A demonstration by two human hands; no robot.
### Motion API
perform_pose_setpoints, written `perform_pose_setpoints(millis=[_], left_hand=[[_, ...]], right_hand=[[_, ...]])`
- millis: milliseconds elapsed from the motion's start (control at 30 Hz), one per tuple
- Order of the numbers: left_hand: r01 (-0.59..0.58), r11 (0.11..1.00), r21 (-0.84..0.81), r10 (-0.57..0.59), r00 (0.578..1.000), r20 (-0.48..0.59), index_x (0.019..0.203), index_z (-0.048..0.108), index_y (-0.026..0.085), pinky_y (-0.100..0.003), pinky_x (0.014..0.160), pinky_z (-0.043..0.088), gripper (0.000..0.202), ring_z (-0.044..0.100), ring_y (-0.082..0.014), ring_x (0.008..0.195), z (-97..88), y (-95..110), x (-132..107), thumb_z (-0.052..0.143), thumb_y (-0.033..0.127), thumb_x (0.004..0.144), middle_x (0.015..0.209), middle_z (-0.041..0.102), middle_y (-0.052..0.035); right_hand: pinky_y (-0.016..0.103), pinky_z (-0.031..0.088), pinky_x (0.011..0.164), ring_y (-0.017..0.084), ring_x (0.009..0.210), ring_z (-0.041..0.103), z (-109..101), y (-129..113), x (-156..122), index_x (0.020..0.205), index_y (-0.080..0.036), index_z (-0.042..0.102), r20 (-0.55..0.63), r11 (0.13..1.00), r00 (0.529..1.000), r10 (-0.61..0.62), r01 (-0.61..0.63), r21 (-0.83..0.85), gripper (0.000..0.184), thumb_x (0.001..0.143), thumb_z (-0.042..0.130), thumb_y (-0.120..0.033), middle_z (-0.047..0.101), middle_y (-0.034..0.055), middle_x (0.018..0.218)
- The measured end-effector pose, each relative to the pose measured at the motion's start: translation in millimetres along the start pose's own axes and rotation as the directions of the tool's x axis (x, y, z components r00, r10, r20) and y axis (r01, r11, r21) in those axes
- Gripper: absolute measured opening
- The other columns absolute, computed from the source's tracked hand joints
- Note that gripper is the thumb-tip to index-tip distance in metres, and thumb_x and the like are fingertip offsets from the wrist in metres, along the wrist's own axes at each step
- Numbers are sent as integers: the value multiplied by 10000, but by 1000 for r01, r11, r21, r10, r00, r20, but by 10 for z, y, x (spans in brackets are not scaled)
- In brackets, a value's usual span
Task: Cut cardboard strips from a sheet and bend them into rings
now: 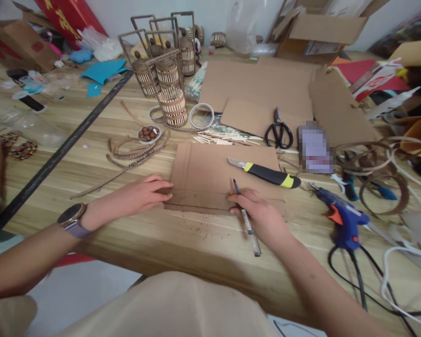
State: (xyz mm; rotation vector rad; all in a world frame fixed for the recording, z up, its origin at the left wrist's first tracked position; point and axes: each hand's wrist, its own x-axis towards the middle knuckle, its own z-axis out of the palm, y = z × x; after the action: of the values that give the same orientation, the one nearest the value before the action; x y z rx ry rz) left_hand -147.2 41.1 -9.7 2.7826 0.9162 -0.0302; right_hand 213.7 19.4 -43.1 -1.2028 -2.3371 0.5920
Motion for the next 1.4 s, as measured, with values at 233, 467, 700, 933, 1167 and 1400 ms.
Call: perform_pose_setpoints(millis=[233, 467, 700, 933, 1167, 1400], left_hand=[[-72, 997, -9, 72, 960, 271, 1231, 635, 226, -236, 604, 374, 590, 570, -128, 736, -294, 41, 392, 480, -124, 783, 1017, 616, -10], [-108, 991, -76, 131, 884, 449, 1418, 554, 370, -263, 570, 322, 740, 528, -152, 662, -482, 15, 679, 560, -30, 795, 911, 623, 5], [-124, 987, -101, 157, 872, 464, 1422, 546, 374, -260, 550, 291, 675, 511, -142, 663, -472, -9, 688, 526, 3, 858, 942, 610, -10], [-138, 982, -125, 182, 859, 478, 1235, 683, 332, -246, 520, 288, 526, 536, -143, 684, -497, 7, 724, 577, 16, 828, 888, 602, -24], [-143, 982, -120, 183, 865, 467, 1249, 678, 339, -241, 502, 284, 534, 550, -139, 669, -484, 7, 731, 611, 23, 824, 892, 618, -31], [-145, 978, -150, 196, 881, 431, 1078, 739, 282, -256, 502, 280, 411, 536, -137, 634, -459, -15, 725, 638, 9, 788, 867, 631, -27]], right_hand=[[458, 568, 902, 286, 1060, 682, 3, 25, 16, 1051, -273, 702, 8, 1000, 1000, 19, -19, 19, 199, 947, 555, -359, 737, 81, 1113], [407, 590, 846, 275, 1001, 712, -71, -208, 32, 1160, -259, 677, -70, 990, 988, 139, -138, 24, 288, 959, 514, -384, 744, 87, 1118], [260, 511, 548, 149, 613, 639, 304, -882, 255, 1028, -262, 719, -114, 942, 985, 128, -85, 324, 227, 953, 509, -306, 681, 18, 745], [270, 523, 631, 157, 697, 660, 871, -1016, 432, 871, -235, 601, -142, 889, 967, 213, -132, 438, 37, 847, 578, -250, 699, 17, 796], [299, 539, 671, 181, 741, 692, 902, -1024, 422, 873, -243, 590, -143, 889, 963, 228, -147, 433, 43, 851, 576, -276, 721, 35, 839], [300, 528, 679, 184, 760, 700, 930, -1051, 466, 864, -253, 580, -151, 919, 972, 181, -113, 377, 21, 864, 563, -239, 734, 25, 837]])
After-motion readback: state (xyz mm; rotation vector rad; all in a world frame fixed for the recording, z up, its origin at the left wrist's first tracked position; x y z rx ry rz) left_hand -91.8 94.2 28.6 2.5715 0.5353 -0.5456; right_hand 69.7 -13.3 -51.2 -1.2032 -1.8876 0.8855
